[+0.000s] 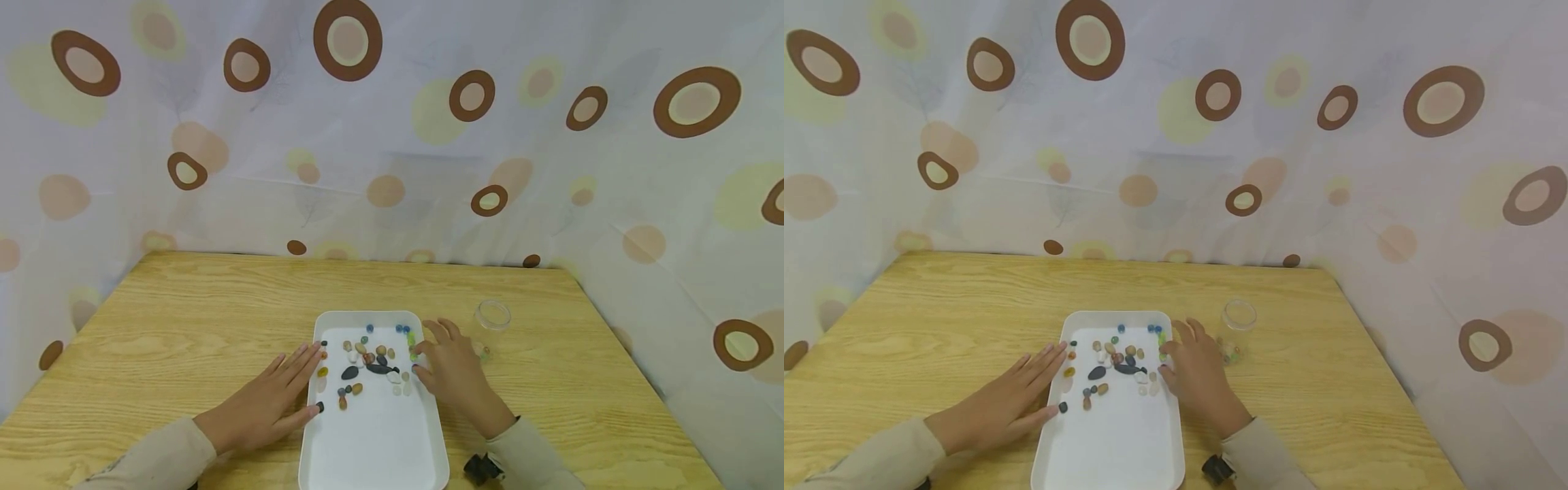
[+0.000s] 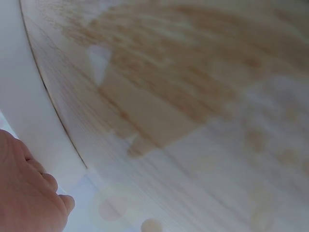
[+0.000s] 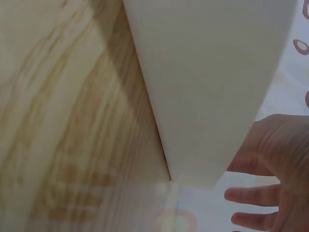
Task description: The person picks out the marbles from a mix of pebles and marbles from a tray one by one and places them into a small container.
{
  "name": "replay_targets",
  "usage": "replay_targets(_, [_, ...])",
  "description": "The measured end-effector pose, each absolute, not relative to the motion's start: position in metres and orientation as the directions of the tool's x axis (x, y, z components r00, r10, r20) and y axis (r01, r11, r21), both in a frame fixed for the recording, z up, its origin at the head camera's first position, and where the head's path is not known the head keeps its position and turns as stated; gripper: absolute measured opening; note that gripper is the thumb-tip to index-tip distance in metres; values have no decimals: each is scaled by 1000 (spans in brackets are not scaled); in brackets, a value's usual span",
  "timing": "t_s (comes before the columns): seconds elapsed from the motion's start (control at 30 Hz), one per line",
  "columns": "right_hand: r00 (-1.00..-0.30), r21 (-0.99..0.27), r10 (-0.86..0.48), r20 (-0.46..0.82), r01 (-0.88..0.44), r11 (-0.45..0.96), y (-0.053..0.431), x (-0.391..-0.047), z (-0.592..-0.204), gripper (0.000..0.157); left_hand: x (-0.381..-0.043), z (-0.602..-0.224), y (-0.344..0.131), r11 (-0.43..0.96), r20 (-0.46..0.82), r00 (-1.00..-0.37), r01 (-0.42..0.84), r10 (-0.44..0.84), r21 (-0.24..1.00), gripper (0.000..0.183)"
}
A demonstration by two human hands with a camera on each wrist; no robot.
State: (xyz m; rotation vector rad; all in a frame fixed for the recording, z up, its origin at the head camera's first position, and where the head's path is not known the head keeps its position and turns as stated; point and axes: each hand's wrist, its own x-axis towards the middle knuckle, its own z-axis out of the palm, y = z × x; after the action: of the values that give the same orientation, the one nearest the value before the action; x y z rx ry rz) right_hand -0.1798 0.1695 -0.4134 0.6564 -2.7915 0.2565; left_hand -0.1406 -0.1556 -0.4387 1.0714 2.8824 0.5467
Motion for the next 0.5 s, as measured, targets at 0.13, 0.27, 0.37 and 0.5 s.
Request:
replay_targets(0.13, [-879, -110, -390, 273, -432, 895, 167, -179, -415, 18, -141, -439, -156, 703, 104, -765, 629, 636, 332, 77])
replay_targets(0.27, [-882, -118, -388, 269, -430, 895, 165, -179, -417, 16, -141, -440, -156, 705, 105, -766, 629, 634, 329, 77])
replay_targets(0.37, [-884, -116, -384, 266, -425, 898, 164, -180, -419, 15, -141, -440, -156, 706, 107, -766, 630, 634, 325, 77])
replay_targets(0.5, [-884, -103, -382, 269, -421, 901, 161, -181, -420, 14, -141, -439, -155, 704, 105, -765, 630, 636, 326, 77])
